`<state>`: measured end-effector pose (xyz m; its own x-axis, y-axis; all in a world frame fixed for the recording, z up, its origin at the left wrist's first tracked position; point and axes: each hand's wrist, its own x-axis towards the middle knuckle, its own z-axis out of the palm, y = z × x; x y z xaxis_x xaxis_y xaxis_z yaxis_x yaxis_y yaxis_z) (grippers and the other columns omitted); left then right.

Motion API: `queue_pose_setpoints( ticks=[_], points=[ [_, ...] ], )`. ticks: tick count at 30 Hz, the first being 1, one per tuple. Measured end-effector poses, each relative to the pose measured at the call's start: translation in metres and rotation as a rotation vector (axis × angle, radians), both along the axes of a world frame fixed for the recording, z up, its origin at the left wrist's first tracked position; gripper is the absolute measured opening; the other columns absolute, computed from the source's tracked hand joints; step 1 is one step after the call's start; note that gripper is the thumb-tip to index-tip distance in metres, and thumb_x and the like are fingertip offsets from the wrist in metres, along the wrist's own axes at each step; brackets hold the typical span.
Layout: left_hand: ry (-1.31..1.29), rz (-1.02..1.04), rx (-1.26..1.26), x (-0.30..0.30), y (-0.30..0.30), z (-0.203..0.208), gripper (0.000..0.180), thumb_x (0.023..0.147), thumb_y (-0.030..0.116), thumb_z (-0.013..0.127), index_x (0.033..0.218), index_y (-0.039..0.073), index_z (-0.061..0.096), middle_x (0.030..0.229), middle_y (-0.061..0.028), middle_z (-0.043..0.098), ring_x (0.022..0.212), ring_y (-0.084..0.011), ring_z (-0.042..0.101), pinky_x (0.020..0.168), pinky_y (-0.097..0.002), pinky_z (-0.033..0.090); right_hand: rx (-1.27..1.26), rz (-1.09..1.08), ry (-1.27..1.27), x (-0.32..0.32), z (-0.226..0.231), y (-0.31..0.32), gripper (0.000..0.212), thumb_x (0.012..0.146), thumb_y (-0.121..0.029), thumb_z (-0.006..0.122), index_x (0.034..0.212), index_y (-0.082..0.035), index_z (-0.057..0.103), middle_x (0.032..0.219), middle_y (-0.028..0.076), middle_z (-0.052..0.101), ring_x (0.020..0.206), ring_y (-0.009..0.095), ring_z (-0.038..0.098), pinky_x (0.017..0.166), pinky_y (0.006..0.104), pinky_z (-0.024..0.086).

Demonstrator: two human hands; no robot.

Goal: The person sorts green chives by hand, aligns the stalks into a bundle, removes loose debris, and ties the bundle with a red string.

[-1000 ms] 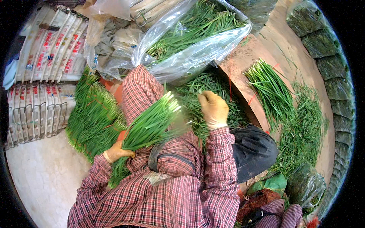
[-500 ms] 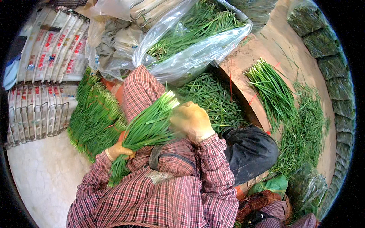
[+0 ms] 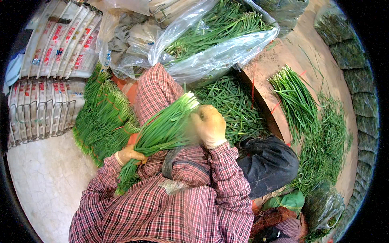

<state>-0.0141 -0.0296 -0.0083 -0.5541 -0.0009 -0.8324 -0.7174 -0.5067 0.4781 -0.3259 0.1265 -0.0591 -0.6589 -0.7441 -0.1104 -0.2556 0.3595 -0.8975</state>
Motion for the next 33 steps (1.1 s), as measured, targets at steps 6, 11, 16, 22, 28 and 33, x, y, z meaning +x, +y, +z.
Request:
queue_pose_setpoints(
  ticks=[6, 11, 16, 22, 28, 33],
  points=[
    [0.024, -0.009, -0.014, 0.001, 0.001, -0.003, 0.023, 0.083, 0.010, 0.072, 0.104, 0.003, 0.067, 0.081, -0.0057, 0.066, 0.064, -0.0118, 0.056, 0.055, -0.0277, 0.042, 0.140, -0.167, 0.536, -0.050, -0.036, 0.024, 0.015, 0.085, -0.022, 0.073, 0.092, -0.009, 0.070, 0.092, 0.009, 0.069, 0.083, 0.029, 0.067, 0.074, 0.0407, 0.055],
    [0.069, -0.043, 0.017, 0.006, -0.002, -0.012, 0.038, 0.086, 0.012, 0.073, 0.121, 0.004, 0.063, 0.087, -0.0119, 0.069, 0.068, -0.0149, 0.060, 0.052, -0.0278, 0.044, 0.182, -0.102, 0.786, -0.063, 0.000, 0.036, 0.028, 0.086, -0.026, 0.075, 0.109, -0.009, 0.070, 0.105, 0.010, 0.071, 0.088, 0.027, 0.068, 0.075, 0.0383, 0.055],
    [-0.014, 0.036, 0.008, -0.014, 0.006, 0.008, 0.022, 0.082, 0.006, 0.070, 0.104, 0.003, 0.068, 0.080, -0.0027, 0.065, 0.065, -0.0091, 0.054, 0.056, -0.0256, 0.039, -0.128, 0.116, 0.410, -0.016, 0.061, -0.009, 0.025, 0.081, -0.028, 0.075, 0.093, -0.005, 0.076, 0.101, 0.016, 0.073, 0.094, 0.035, 0.069, 0.083, 0.0430, 0.055],
    [0.093, -0.099, -0.010, 0.010, -0.004, -0.017, 0.034, 0.086, 0.010, 0.073, 0.118, 0.003, 0.065, 0.089, -0.0089, 0.069, 0.074, -0.0145, 0.063, 0.059, -0.0273, 0.048, -0.162, 0.240, 0.224, -0.020, 0.039, -0.019, 0.026, 0.081, -0.027, 0.070, 0.091, -0.005, 0.076, 0.101, 0.014, 0.072, 0.099, 0.034, 0.068, 0.088, 0.0438, 0.053],
    [-0.015, -0.003, 0.020, -0.008, 0.002, 0.001, 0.020, 0.080, 0.006, 0.073, 0.099, 0.003, 0.068, 0.080, -0.0022, 0.065, 0.066, -0.0097, 0.056, 0.058, -0.0265, 0.042, -0.032, 0.291, -0.066, -0.018, 0.013, -0.027, 0.027, 0.085, -0.029, 0.071, 0.088, -0.003, 0.076, 0.105, 0.015, 0.073, 0.105, 0.034, 0.066, 0.091, 0.0416, 0.051],
    [0.007, 0.038, -0.013, -0.008, 0.004, 0.000, 0.018, 0.079, 0.007, 0.074, 0.097, 0.004, 0.069, 0.080, -0.0019, 0.065, 0.067, -0.0094, 0.056, 0.058, -0.0264, 0.042, 0.060, 0.036, -0.143, -0.026, 0.008, -0.016, 0.025, 0.086, -0.027, 0.069, 0.093, -0.004, 0.075, 0.108, 0.014, 0.072, 0.099, 0.030, 0.069, 0.090, 0.0384, 0.053]
  ],
)
